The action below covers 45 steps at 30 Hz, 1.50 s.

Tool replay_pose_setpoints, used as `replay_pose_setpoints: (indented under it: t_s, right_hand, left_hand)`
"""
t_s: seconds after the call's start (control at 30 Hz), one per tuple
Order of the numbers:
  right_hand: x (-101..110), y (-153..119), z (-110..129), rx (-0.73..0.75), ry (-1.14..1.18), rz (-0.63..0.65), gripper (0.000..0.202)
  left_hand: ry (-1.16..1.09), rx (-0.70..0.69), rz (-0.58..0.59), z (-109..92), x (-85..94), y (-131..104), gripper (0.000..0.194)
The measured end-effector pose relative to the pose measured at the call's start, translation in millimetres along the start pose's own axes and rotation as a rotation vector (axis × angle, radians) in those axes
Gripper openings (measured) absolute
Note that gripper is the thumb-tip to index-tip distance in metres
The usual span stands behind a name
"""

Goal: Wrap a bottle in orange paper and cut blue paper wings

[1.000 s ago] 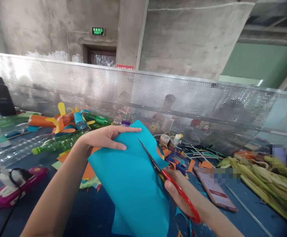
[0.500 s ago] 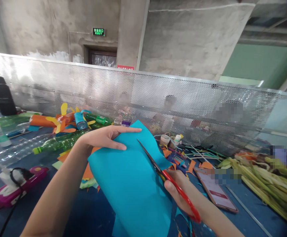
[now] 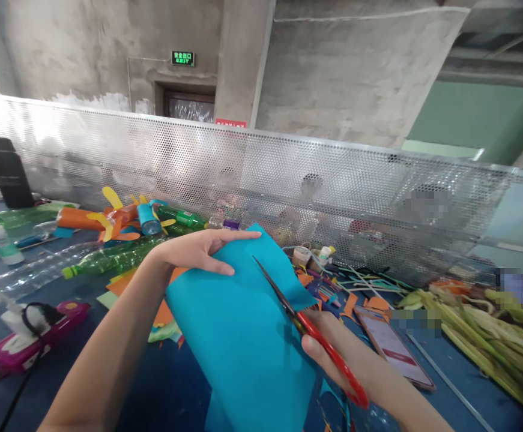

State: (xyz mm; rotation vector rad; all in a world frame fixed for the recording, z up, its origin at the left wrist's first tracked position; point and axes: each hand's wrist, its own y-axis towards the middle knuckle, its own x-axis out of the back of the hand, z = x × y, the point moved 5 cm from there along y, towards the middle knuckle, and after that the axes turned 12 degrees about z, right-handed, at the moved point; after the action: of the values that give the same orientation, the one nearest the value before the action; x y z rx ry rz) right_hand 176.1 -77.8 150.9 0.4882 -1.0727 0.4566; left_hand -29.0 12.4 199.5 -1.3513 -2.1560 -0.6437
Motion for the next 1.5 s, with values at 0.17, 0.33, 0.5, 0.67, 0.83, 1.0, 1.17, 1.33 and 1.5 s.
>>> replay_pose_setpoints:
  t_s: [0.17, 0.33, 0.5, 0.67, 0.83, 1.0, 1.17, 1.33, 1.5]
  right_hand:
    - [-4.0, -0.4, -4.4, -0.036, -0.046, 0.066, 0.059]
    - [-4.7, -2.1, -6.5, -0.060, -0.046, 0.073, 0.062]
    - [-4.5, -4.0, -5.6, -0.039, -0.038, 0.050, 0.058]
    - [-5.9, -3.5, -4.3, -0.007, -0.028, 0.037, 0.060]
    - [-9.5, 0.0, -7.6, -0.017, 0.030, 0.004, 0.068]
    - [-16.5, 2.2, -17.5, -0.044, 0.084, -0.055, 0.065]
    - [-19.9, 2.0, -20.8, -0.037, 0.100, -0.109, 0.062]
    - [-20.3, 2.5, -20.5, -0.035, 0.095, -0.120, 0.065]
    - [-18.3, 2.1, -18.4, -0.039, 0.087, -0.134, 0.066]
  left_hand:
    - [-0.023, -0.017, 0.081, -0.4, -7.3, 6.9, 0.073]
    - [0.008, -0.038, 0.075, -5.3, -8.1, 7.2, 0.072]
    - [0.028, -0.039, 0.081, -6.8, -9.6, 5.9, 0.071]
    - [0.057, -0.018, 0.068, -7.0, -9.4, 4.3, 0.073]
    - [0.038, -0.041, 0.078, -10.3, -9.9, 2.8, 0.072]
    - [-0.001, -0.020, 0.087, -8.6, -10.9, 2.3, 0.071]
    - [0.033, 0.000, 0.059, -5.3, -8.9, 1.3, 0.072]
    - [0.081, -0.001, 0.047, -6.1, -7.3, 0.5, 0.073]
    - [0.153, 0.006, 0.013, -7.3, -5.2, -0.2, 0.074]
